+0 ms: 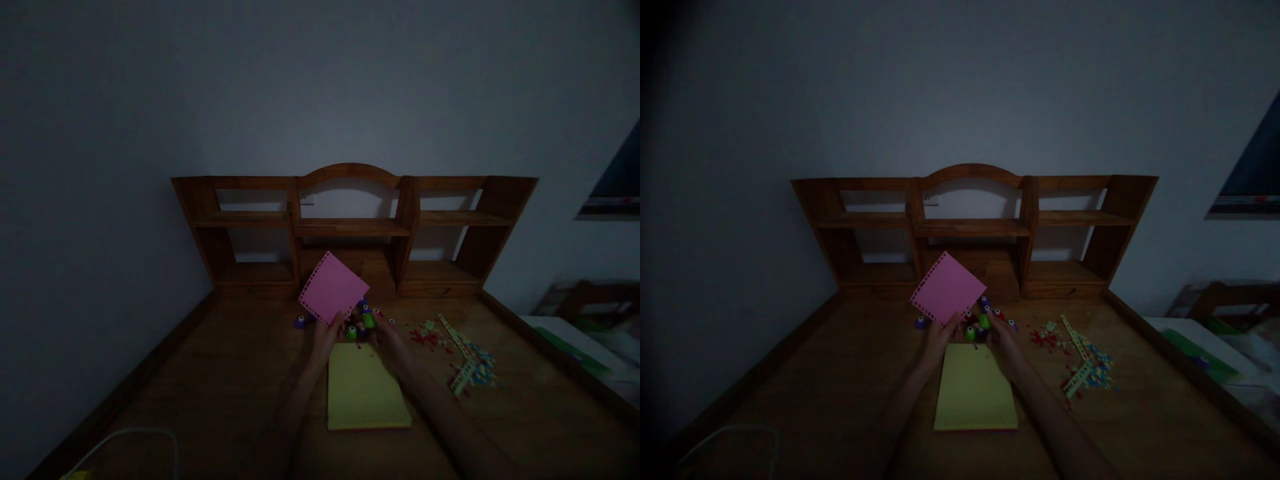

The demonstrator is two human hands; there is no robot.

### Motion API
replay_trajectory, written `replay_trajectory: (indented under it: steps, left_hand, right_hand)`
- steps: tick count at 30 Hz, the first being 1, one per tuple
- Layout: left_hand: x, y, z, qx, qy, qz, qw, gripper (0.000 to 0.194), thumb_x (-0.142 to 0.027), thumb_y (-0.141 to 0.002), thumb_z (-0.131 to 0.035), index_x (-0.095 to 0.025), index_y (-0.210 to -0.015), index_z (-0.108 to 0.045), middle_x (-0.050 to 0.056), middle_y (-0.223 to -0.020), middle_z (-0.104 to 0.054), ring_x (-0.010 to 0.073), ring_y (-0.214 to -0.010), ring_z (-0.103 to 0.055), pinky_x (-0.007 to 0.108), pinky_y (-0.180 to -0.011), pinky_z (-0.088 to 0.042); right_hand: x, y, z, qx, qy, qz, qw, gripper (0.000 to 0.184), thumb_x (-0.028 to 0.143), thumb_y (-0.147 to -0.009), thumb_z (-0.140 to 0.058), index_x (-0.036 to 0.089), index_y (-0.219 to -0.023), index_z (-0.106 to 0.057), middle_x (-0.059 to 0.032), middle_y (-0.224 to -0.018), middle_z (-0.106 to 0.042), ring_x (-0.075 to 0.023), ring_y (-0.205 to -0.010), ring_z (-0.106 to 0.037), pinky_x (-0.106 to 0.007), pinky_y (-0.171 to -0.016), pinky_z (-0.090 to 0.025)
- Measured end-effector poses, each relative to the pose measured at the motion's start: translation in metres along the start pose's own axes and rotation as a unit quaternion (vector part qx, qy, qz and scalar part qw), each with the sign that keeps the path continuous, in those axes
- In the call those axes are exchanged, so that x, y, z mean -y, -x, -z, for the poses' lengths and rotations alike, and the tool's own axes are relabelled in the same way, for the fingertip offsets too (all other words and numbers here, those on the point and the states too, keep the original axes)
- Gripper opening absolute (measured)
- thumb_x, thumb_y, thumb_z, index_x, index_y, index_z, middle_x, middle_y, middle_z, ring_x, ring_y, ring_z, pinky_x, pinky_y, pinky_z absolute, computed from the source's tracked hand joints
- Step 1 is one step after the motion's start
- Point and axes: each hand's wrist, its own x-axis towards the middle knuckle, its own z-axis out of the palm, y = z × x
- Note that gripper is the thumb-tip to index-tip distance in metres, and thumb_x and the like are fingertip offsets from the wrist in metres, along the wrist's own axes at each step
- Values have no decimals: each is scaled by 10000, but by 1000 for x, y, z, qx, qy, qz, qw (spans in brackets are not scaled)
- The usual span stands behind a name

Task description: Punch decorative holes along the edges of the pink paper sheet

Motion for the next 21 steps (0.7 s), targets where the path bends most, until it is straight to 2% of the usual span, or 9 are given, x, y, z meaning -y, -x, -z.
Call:
replay_trajectory:
  steps: [3, 6, 10, 18, 21]
  left_hand:
    - [0, 0, 1, -7, 6, 8, 1000, 436, -596, -713, -703, -181, -668, -576, -3, -584, -556, 148, -562, -498, 256, -534, -392]
    - [-1, 0, 2, -10, 8, 14, 1000, 440, -595, -708, -705, -174, -667, -585, 1, -603, -566, 145, -562, -494, 259, -544, -387]
    - [-5, 2, 3, -13, 9, 7, 1000, 416, -563, -712, -720, -163, -687, -608, 11, -648, -602, 157, -621, -535, 264, -596, -418]
    - [2, 0, 1, -15, 22, 5, 1000, 405, -548, -712, -730, -157, -716, -623, 24, -687, -638, 166, -660, -569, 262, -617, -443]
    - [2, 0, 1, -16, 22, 16, 1000, 406, -554, -706, -731, -163, -704, -621, 27, -656, -638, 182, -674, -586, 271, -624, -460]
  right_hand:
    - [7, -5, 9, 16, -65, -64, 996, 438, 646, -779, -658, 214, -843, -693, -50, -854, -737, -102, -473, -501, -249, -472, -417]
    - [9, -9, 17, 20, -119, -89, 989, 372, 598, -778, -691, 228, -823, -690, -49, -909, -743, -78, -432, -445, -237, -450, -408]
    - [7, -10, 21, 22, -149, -90, 985, 337, 567, -783, -703, 231, -804, -683, -53, -913, -746, -81, -439, -441, -233, -452, -422]
    - [8, -10, 16, 10, -123, -92, 988, 400, 622, -803, -649, 224, -807, -687, -64, -946, -744, -77, -449, -433, -230, -452, -425]
    - [10, -7, 12, 10, -99, -56, 993, 369, 595, -796, -678, 229, -835, -704, -45, -943, -738, -93, -518, -509, -247, -542, -476]
